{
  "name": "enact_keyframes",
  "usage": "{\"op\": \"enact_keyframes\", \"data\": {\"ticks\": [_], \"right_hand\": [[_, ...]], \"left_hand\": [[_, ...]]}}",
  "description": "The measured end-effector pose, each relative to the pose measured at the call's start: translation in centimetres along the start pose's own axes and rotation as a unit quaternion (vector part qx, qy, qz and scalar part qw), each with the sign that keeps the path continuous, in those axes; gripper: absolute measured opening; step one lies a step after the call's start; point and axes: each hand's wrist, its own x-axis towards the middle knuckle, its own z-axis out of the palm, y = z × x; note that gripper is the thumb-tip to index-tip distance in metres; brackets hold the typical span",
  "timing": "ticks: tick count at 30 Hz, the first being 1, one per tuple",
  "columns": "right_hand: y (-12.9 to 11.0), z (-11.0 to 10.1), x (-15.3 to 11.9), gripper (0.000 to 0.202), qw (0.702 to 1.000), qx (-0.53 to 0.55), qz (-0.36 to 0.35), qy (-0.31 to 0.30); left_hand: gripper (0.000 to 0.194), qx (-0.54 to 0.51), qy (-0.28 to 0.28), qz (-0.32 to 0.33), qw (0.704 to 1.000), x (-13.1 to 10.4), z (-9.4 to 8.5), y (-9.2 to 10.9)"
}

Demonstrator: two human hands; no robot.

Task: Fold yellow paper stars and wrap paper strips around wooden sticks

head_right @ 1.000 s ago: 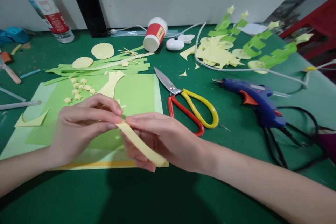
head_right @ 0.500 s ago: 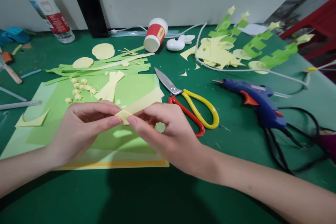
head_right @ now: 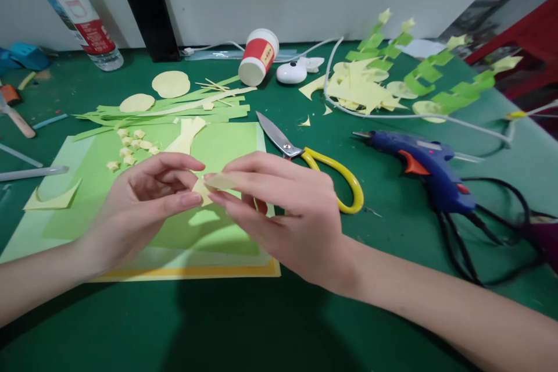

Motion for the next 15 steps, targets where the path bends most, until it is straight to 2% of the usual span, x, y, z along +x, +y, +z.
{"op": "enact_keyframes", "data": {"ticks": [4, 8, 10, 13, 15], "right_hand": [[0.8, -0.2, 0.1, 0.017, 0.993, -0.066, -0.101, -0.021], [1.2, -0.6, 0.2, 0.013, 0.962, -0.193, -0.187, -0.054], [1.2, -0.9, 0.2, 0.01, 0.952, -0.22, -0.202, -0.061], [1.1, -1.3, 0.1, 0.01, 0.955, -0.192, -0.201, -0.104], [1.0, -1.3, 0.1, 0.009, 0.955, -0.191, -0.201, -0.108]], "left_hand": [[0.018, -0.01, -0.013, 0.0, 1.0, 0.1, -0.2, 0.0], [0.019, -0.027, -0.024, -0.038, 0.999, -0.1, -0.2, 0.4], [0.02, -0.044, -0.035, -0.069, 0.996, -0.1, -0.1, 0.5], [0.019, -0.048, -0.061, -0.103, 0.992, 0.0, 0.1, 0.6], [0.014, -0.008, -0.068, -0.094, 0.993, 0.0, 0.1, 0.6]]}}
